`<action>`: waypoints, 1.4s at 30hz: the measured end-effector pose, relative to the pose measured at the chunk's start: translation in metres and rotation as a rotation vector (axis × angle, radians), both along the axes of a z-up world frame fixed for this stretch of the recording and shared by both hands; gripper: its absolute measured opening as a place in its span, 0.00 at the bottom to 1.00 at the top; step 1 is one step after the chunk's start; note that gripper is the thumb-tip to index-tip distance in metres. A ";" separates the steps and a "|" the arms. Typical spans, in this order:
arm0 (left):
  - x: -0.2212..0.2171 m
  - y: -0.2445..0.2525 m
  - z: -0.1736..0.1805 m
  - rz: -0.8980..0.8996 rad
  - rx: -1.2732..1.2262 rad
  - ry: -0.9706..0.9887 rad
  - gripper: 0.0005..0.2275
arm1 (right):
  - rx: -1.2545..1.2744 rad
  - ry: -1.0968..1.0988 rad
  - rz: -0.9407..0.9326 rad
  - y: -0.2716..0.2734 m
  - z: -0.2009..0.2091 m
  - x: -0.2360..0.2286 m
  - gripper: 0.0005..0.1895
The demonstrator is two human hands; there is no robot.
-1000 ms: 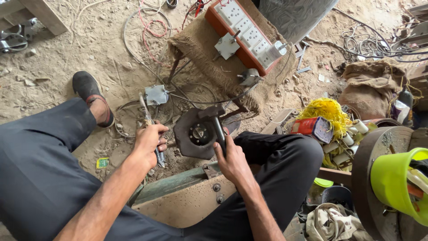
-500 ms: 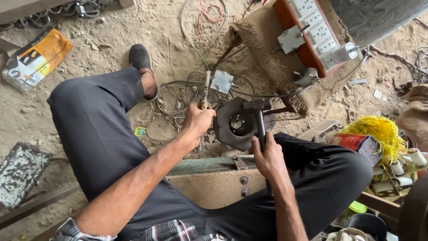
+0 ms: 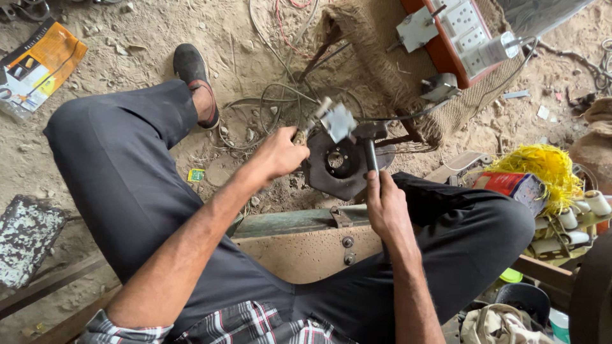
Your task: The person sits on the ground and repeatedly hammers a small metal piece held in a clamp. They adjust the metal piece several times during the process.
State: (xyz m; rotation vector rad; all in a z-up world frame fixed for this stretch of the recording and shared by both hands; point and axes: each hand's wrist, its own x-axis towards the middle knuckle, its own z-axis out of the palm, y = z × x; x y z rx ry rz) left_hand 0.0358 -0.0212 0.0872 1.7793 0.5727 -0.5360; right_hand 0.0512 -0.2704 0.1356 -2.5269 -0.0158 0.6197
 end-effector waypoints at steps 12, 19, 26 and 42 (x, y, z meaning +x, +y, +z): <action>0.009 0.028 -0.049 -0.301 0.176 0.084 0.20 | 0.257 -0.155 0.054 -0.002 0.009 -0.004 0.25; 0.006 0.022 -0.056 -0.261 0.257 0.051 0.26 | 0.250 -0.517 0.277 0.006 0.021 -0.013 0.33; 0.005 0.015 -0.039 -0.240 0.224 0.093 0.24 | 0.300 -0.723 0.305 0.010 0.021 -0.018 0.30; 0.008 0.009 -0.032 -0.221 0.241 0.171 0.28 | 0.142 -0.241 0.183 0.013 0.002 -0.018 0.13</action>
